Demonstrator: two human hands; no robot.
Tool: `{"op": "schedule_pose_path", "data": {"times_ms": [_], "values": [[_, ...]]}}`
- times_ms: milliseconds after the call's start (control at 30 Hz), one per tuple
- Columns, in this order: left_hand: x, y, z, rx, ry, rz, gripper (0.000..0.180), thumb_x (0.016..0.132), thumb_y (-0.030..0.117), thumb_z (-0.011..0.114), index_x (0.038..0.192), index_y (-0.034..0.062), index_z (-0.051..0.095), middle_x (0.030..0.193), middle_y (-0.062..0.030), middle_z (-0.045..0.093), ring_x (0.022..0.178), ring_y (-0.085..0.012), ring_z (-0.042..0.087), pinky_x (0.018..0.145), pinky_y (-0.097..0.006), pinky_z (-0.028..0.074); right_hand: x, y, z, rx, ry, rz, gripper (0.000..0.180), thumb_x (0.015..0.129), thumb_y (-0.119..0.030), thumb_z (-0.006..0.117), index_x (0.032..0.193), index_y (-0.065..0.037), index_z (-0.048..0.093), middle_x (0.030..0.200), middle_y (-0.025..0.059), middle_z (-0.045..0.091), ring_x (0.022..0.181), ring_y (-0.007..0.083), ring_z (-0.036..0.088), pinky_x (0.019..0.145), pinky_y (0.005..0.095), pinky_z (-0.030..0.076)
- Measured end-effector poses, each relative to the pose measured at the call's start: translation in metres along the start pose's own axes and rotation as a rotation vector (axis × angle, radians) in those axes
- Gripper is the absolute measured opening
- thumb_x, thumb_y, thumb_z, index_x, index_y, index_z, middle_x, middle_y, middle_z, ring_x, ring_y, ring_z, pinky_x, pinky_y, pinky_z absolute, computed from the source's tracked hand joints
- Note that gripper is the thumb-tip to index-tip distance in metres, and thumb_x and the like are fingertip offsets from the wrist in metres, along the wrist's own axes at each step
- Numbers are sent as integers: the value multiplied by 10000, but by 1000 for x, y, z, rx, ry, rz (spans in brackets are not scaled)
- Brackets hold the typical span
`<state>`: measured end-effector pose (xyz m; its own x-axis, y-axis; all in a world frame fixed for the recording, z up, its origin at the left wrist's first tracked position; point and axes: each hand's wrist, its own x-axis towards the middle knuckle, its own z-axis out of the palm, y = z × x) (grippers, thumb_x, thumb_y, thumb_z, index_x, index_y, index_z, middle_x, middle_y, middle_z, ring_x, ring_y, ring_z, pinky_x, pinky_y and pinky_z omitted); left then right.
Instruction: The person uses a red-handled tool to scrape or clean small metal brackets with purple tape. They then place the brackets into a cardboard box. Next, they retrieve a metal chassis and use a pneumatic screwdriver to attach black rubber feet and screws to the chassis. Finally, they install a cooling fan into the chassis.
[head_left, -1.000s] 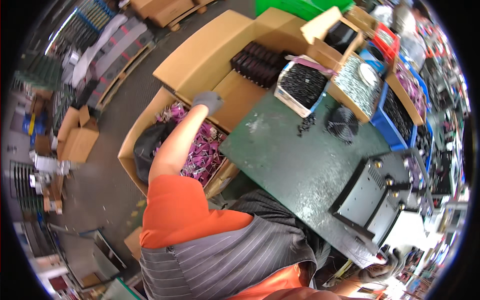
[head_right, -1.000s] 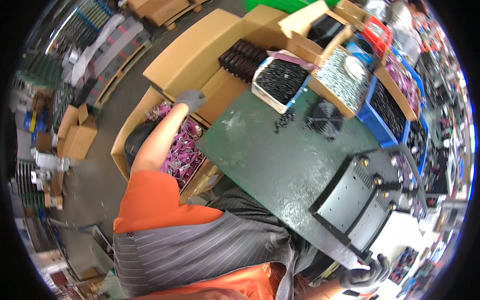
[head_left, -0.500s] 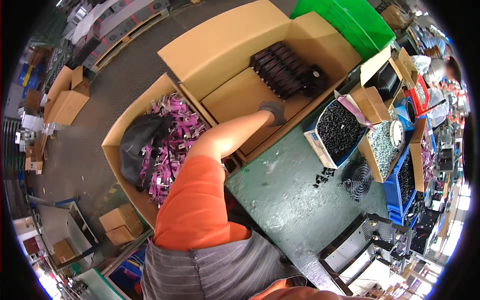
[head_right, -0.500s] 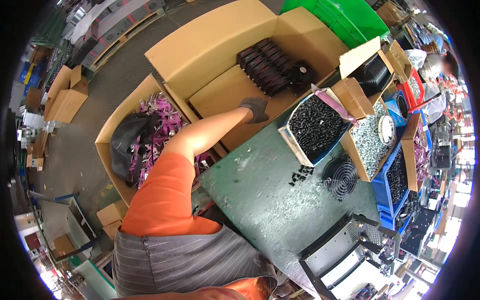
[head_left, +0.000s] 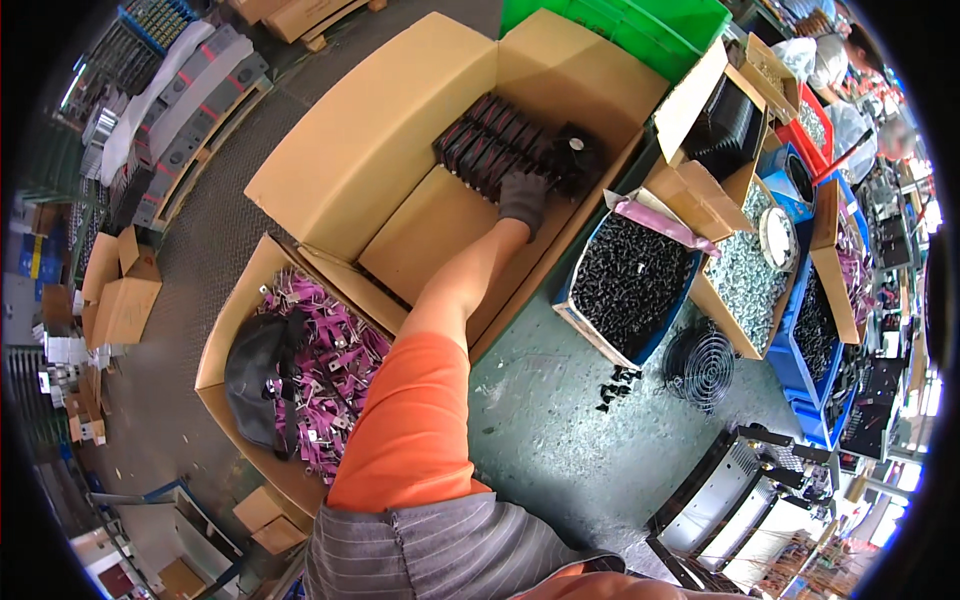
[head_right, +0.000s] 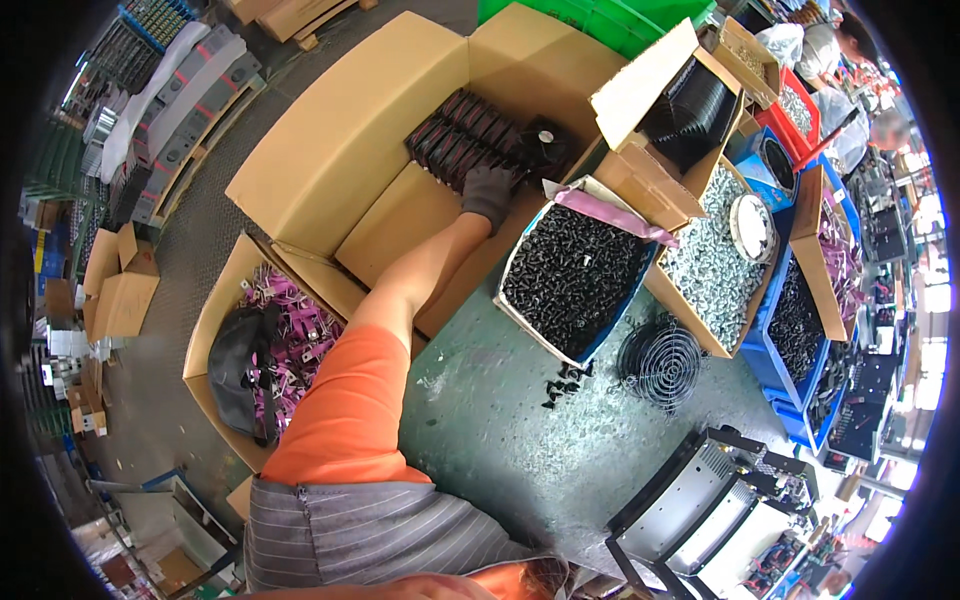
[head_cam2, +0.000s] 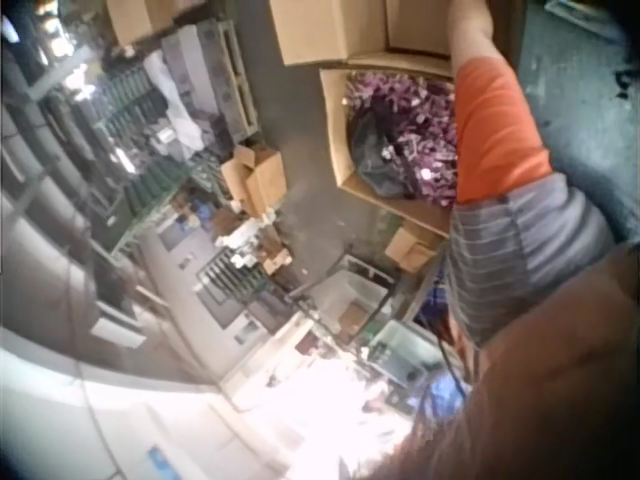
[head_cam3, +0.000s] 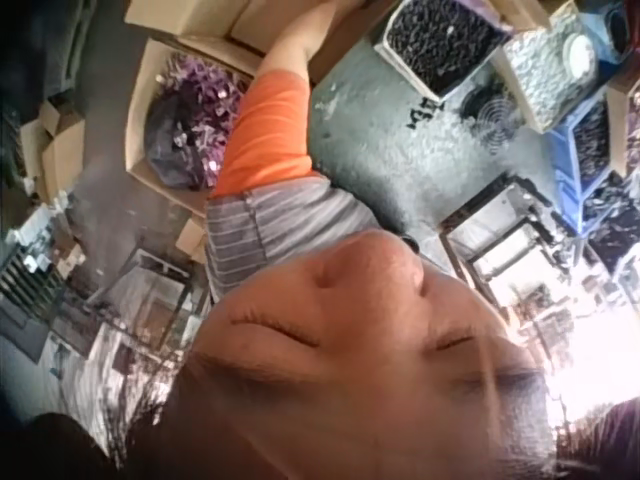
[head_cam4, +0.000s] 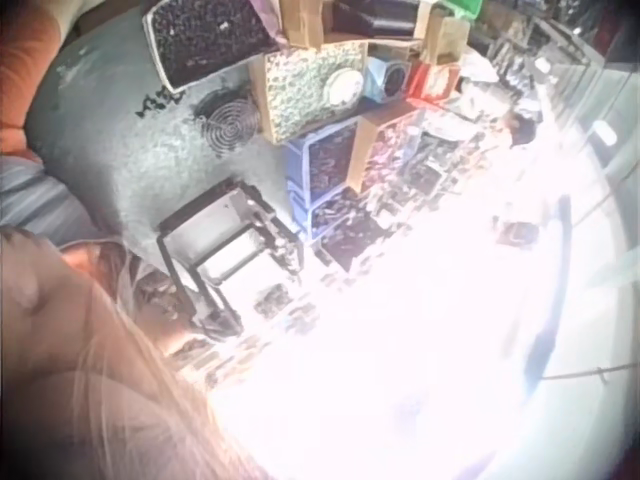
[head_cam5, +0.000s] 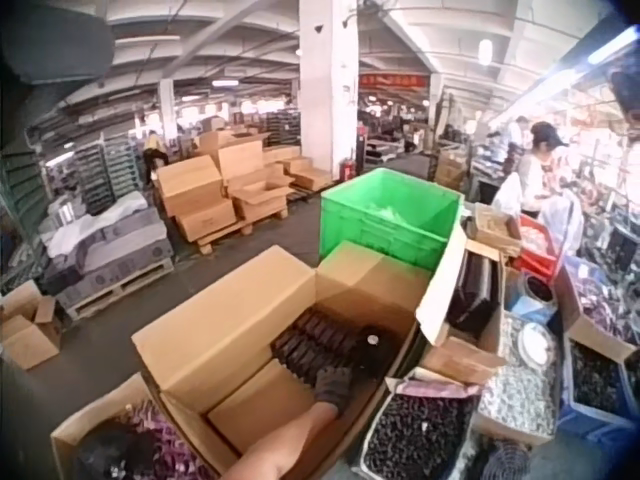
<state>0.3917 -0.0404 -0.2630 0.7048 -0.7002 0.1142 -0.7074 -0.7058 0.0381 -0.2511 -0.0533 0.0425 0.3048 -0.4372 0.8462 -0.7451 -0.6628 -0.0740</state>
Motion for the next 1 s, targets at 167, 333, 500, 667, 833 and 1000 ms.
{"op": "schedule_pose_path", "data": {"times_ms": [167,333,500,667,833,1000], "values": [[-8,4,4,14,84,-20,217,832,240,529,1029,170,587,1005,-51,579,947,-257,553,762,-431,395,-3,1,-5,-14,2,16,437,919,-343,327,711,-27,546,902,174,623,874,317,587,853,466,452],[-29,6,-4,-50,62,36,322,865,284,493,1163,165,506,1114,-77,521,905,-262,574,731,-436,410,-8,2,-11,-18,17,37,433,917,-339,322,709,-28,540,900,175,622,876,319,586,863,473,447],[-22,4,6,48,-42,27,243,859,258,492,1055,161,601,1045,-44,594,940,-246,566,759,-425,398,-12,6,-17,-18,23,41,430,915,-336,317,707,-29,534,899,177,621,878,321,584,874,480,442],[-30,-8,3,97,-90,69,218,866,297,505,960,193,672,1010,-20,658,1048,-229,542,828,-415,379,-15,10,-25,-12,30,40,427,913,-333,311,706,-30,528,897,179,621,880,323,582,884,487,436],[-52,-30,-111,-375,-241,-139,540,737,460,674,1094,58,627,1047,-146,664,970,-300,627,830,-413,474,-28,15,-46,-2,47,71,424,911,-330,306,704,-31,523,895,180,620,882,325,581,894,494,431],[-72,-108,-164,-840,-7,-169,497,757,311,721,1135,21,579,996,-137,664,904,-239,638,819,-358,492,-25,20,-52,83,137,184,432,906,-337,298,699,-29,518,884,178,618,876,322,579,905,497,427]]}}
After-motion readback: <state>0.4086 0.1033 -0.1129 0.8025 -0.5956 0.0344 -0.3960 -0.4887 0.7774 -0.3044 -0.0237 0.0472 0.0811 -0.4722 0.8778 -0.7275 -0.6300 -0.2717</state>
